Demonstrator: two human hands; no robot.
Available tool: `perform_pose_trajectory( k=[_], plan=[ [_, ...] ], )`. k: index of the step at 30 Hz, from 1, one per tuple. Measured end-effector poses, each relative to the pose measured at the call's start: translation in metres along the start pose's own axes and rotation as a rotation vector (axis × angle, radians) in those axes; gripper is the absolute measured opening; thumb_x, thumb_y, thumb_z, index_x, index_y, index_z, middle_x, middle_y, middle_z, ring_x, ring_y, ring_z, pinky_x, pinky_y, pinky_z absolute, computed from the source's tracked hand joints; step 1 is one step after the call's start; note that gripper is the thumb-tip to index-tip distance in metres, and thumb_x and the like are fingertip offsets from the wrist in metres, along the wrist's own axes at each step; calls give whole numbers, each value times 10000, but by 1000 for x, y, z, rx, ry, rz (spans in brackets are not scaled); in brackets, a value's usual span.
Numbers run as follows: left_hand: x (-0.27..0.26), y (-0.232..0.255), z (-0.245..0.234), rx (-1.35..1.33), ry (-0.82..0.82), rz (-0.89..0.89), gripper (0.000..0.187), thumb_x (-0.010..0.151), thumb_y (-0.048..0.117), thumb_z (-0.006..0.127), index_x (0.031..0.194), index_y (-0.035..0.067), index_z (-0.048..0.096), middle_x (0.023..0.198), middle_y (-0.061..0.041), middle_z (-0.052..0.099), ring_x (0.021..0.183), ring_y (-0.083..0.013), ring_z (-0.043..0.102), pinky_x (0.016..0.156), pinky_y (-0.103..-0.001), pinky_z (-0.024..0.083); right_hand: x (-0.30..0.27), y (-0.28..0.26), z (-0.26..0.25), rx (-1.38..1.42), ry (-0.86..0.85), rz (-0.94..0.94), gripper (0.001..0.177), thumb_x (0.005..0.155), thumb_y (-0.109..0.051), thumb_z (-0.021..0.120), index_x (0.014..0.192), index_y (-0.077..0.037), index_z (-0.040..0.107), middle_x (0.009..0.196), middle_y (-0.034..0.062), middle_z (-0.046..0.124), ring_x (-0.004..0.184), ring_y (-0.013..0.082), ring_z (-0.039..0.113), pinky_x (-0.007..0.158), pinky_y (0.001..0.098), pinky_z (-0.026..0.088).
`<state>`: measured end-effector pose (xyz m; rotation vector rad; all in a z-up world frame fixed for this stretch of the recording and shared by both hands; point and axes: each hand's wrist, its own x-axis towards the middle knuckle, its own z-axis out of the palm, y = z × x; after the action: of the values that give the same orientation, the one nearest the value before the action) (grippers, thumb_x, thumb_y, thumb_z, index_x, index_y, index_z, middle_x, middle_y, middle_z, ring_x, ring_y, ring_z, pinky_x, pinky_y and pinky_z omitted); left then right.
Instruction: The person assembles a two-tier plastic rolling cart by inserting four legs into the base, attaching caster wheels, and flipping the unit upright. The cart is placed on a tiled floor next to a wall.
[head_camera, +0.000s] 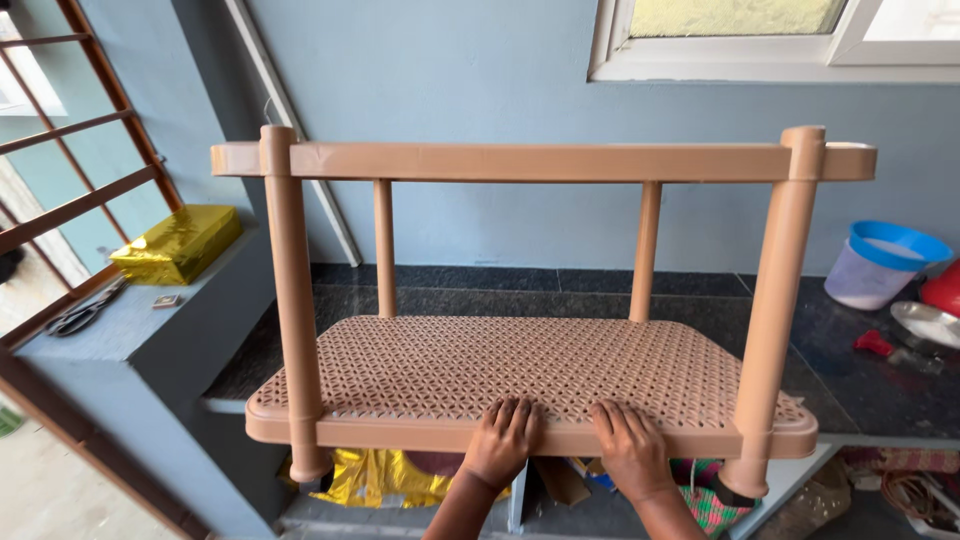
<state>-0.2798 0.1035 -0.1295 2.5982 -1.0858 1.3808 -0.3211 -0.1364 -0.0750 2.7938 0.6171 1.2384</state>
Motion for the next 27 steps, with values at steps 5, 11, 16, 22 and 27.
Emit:
perform_pose_trajectory(
  k=[5,11,16,22,27],
  plan=[
    [7,-23,36,-85,-76,-21,510,917,140,546,1394,-41,557,1361,-230,616,1236,-390,606,1084,-515,438,20,20,33,88,-234,108,535,678,46,640,1209,-6,672,1255,180,697,1158,331,649,1013,461,500],
    [25,-55,70,-242,-313,-97,577,868,93,552,1421,-65,509,1448,-246,543,1335,-388,525,1151,-461,382,49,28,69,45,-451,215,649,734,36,673,1365,-84,581,1408,110,589,1324,296,536,1141,465,388],
    [34,-70,103,-166,-443,-105,626,877,86,552,1464,-94,429,1504,-299,462,1394,-405,455,1162,-461,350,65,38,98,-30,-599,249,787,767,49,702,1497,-141,478,1506,85,493,1397,271,458,1173,457,341],
    [43,-73,133,-26,-687,-132,749,905,53,581,1540,-118,222,1585,-324,304,1455,-404,349,1189,-451,276,60,51,144,-67,-572,165,754,794,81,668,1488,-116,448,1535,111,475,1417,269,451,1206,429,332],
    [48,-74,152,-36,-773,-129,848,904,75,650,1555,-147,154,1614,-328,261,1507,-397,293,1234,-444,224,54,67,182,-81,-480,188,752,790,54,663,1483,-163,469,1536,88,485,1418,272,453,1190,494,325]
  ],
)
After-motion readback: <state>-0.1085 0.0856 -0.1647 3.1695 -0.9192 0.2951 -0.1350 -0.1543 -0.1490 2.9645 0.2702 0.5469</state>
